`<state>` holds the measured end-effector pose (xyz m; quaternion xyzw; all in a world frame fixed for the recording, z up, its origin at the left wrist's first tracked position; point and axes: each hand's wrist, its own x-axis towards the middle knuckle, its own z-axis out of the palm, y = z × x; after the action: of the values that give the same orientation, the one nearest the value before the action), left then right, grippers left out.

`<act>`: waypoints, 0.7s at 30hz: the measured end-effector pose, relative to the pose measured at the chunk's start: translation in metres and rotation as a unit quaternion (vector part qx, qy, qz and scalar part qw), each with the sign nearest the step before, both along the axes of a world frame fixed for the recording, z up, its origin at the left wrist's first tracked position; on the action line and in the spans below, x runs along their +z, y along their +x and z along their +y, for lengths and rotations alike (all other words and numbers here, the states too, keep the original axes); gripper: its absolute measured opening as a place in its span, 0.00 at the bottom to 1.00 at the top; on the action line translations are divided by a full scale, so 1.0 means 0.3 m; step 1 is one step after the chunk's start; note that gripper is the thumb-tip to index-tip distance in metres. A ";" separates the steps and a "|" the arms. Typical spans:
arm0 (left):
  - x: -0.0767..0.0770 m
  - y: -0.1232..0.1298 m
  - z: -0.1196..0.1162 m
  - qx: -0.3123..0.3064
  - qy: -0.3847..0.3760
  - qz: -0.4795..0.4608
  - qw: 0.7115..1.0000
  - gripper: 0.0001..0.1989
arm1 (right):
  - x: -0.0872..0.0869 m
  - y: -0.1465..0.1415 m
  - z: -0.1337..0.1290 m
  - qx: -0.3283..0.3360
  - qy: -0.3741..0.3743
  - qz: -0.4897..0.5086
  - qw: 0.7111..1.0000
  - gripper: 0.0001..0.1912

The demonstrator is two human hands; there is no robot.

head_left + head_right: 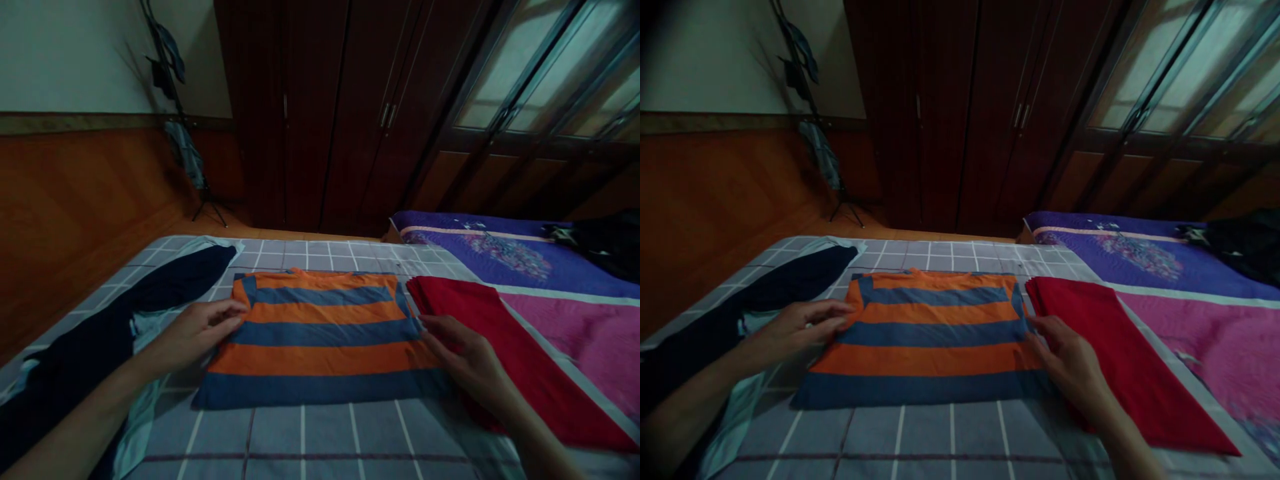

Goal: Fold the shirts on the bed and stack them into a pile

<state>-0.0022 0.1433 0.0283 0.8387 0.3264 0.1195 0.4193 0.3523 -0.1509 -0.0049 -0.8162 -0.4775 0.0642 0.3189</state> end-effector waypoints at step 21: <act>-0.215 0.057 -0.034 -0.184 0.304 0.117 0.927 0.33 | -0.072 -0.187 0.275 0.109 -0.109 -0.301 0.941 0.30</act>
<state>0.0149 0.1331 -0.0361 0.9794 0.1607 0.0345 0.1176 0.2963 -0.0684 -0.0264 -0.7699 -0.6277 -0.0986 0.0600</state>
